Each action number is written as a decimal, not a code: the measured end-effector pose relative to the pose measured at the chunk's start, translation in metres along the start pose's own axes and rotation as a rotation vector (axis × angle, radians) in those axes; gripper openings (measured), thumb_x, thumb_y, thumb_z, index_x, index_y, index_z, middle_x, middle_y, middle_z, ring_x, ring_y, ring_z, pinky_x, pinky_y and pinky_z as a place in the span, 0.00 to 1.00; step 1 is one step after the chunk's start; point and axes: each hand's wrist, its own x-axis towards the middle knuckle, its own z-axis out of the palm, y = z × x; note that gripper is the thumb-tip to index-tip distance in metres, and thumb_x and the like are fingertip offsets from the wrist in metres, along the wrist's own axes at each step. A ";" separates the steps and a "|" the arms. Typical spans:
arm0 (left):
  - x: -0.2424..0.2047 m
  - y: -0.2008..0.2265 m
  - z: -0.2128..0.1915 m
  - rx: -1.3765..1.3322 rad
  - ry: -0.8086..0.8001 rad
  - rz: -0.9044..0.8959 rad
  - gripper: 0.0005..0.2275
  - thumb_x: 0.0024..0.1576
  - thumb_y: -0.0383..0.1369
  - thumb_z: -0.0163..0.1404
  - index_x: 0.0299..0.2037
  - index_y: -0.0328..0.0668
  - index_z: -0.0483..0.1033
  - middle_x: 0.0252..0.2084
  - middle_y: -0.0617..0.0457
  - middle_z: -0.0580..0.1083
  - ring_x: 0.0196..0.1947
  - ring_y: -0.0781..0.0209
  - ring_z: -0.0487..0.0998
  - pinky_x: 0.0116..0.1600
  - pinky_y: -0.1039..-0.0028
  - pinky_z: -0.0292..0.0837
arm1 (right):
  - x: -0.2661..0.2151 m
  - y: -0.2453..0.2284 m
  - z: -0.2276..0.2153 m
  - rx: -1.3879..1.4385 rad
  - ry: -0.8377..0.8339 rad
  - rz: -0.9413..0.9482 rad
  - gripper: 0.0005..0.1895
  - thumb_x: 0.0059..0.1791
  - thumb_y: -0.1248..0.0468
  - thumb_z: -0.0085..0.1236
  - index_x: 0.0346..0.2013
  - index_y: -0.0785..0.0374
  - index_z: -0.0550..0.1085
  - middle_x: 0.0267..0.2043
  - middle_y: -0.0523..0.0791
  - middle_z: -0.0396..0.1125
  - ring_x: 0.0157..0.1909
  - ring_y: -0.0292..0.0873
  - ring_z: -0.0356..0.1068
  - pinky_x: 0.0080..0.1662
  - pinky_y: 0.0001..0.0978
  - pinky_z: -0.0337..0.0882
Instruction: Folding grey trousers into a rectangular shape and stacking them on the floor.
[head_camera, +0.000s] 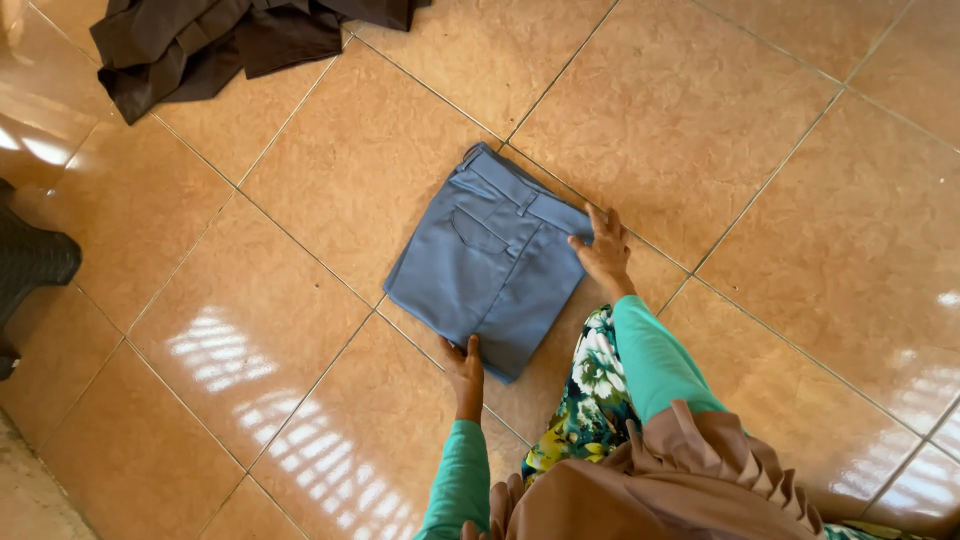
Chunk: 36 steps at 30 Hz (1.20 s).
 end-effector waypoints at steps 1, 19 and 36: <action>-0.001 0.006 0.000 0.002 -0.001 0.004 0.37 0.56 0.41 0.59 0.74 0.46 0.53 0.42 0.36 0.78 0.49 0.45 0.79 0.52 0.55 0.73 | 0.006 0.009 0.007 0.004 0.002 0.001 0.40 0.50 0.44 0.56 0.76 0.31 0.51 0.77 0.49 0.43 0.75 0.61 0.46 0.66 0.64 0.56; -0.010 0.033 0.006 -0.232 -0.105 0.204 0.30 0.63 0.31 0.51 0.75 0.39 0.52 0.68 0.35 0.65 0.68 0.46 0.65 0.69 0.58 0.60 | -0.014 0.065 0.005 -0.213 0.325 -0.325 0.41 0.47 0.48 0.63 0.72 0.54 0.63 0.55 0.46 0.62 0.60 0.49 0.60 0.63 0.41 0.63; -0.001 0.062 0.039 0.631 0.148 0.562 0.38 0.51 0.30 0.51 0.75 0.49 0.52 0.74 0.36 0.55 0.75 0.34 0.50 0.72 0.36 0.37 | 0.003 0.075 0.009 -0.385 0.058 -0.175 0.40 0.54 0.37 0.43 0.78 0.40 0.46 0.76 0.45 0.46 0.78 0.51 0.40 0.67 0.59 0.53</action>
